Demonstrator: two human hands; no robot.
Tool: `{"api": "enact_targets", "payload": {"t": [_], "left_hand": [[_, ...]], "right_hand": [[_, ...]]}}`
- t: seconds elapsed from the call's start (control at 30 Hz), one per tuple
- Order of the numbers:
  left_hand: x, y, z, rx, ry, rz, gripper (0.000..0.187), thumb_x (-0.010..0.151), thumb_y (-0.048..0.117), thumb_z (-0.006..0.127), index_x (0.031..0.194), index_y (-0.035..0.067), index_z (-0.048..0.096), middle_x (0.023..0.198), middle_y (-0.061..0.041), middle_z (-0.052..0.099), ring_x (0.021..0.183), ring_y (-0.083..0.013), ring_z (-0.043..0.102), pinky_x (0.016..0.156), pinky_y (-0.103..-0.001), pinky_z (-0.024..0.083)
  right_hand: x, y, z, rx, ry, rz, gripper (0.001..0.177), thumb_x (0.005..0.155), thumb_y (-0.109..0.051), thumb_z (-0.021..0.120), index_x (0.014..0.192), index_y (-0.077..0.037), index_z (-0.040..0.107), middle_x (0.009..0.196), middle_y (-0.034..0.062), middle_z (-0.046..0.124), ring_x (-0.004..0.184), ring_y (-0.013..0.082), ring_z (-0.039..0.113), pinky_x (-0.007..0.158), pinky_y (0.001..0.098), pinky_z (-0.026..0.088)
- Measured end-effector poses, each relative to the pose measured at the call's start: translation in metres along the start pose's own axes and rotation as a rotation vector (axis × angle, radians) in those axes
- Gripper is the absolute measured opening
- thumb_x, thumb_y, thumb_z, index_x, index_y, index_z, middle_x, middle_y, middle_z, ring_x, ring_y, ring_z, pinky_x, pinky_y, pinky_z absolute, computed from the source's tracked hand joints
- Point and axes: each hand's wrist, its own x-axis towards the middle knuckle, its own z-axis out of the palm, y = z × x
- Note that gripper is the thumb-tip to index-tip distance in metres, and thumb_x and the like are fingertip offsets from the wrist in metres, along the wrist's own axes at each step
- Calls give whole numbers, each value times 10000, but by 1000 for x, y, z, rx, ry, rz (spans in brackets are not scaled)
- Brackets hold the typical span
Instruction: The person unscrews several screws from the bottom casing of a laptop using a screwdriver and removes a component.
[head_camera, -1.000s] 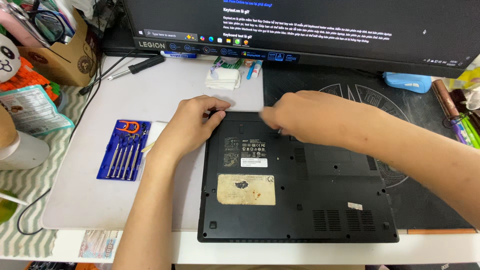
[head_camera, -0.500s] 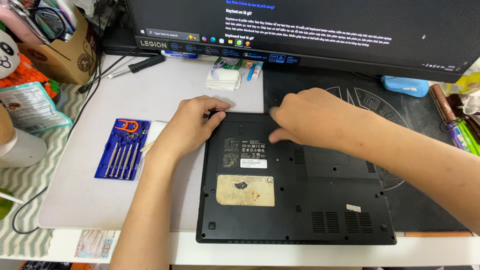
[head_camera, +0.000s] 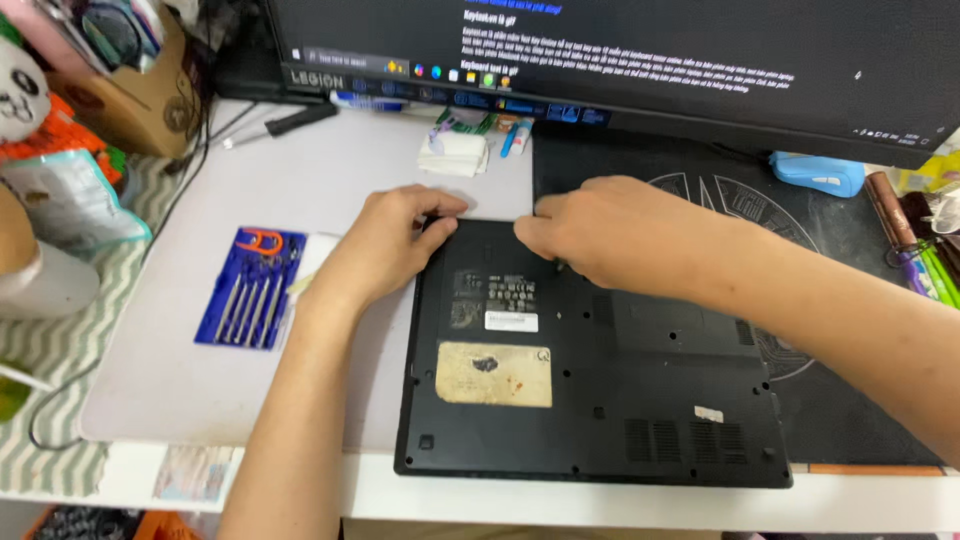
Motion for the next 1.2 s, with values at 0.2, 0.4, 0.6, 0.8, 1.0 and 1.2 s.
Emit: {"api": "enact_targets", "payload": {"t": [0.2, 0.4, 0.6, 0.8, 1.0, 1.2], "left_hand": [[0, -5, 1, -3, 21, 28, 226, 971, 87, 650, 1167, 49, 755, 1094, -201, 755, 1138, -373, 704, 965, -460, 574], [7, -34, 11, -4, 43, 145, 239, 965, 130, 629, 1169, 109, 751, 1187, -52, 768, 1097, -221, 705, 959, -336, 528], [8, -34, 12, -6, 32, 125, 265, 966, 136, 614, 1195, 117, 745, 1218, -61, 756, 1114, -218, 696, 975, -333, 519], [4, -24, 8, -34, 18, 53, 260, 974, 155, 607, 1191, 120, 745, 1238, -37, 752, 1102, -188, 698, 1000, -310, 519], [5, -24, 8, -21, 13, 78, 262, 969, 137, 605, 1189, 115, 745, 1228, -47, 755, 1102, -190, 701, 996, -313, 523], [1, -15, 5, -32, -2, 48, 268, 977, 124, 594, 1200, 116, 742, 1246, -53, 744, 1119, -181, 693, 985, -299, 529]], "right_hand": [[-1, -7, -12, 51, -166, 218, 441, 851, -591, 748, 1031, -189, 721, 825, 32, 776, 750, 187, 788, 706, 290, 639], [-5, 9, 19, -246, -136, 292, 709, 1036, -773, 338, 833, -187, 681, 731, 17, 698, 658, 287, 697, 555, 390, 540], [-5, 11, 38, -90, 54, 293, 577, 1060, -687, 453, 863, -171, 618, 670, 13, 667, 638, 351, 672, 508, 455, 510], [-9, -1, 9, 417, -48, 302, 214, 1033, -319, 605, 937, -133, 560, 958, -9, 703, 812, 271, 682, 657, 435, 538], [-8, 7, 38, 499, 115, 154, 171, 948, -111, 643, 1086, -197, 590, 1088, 47, 526, 790, 283, 639, 666, 439, 531], [-7, -5, 14, 496, -54, 350, 225, 1104, -295, 450, 1002, -145, 585, 967, 26, 646, 816, 296, 619, 657, 455, 491]]}}
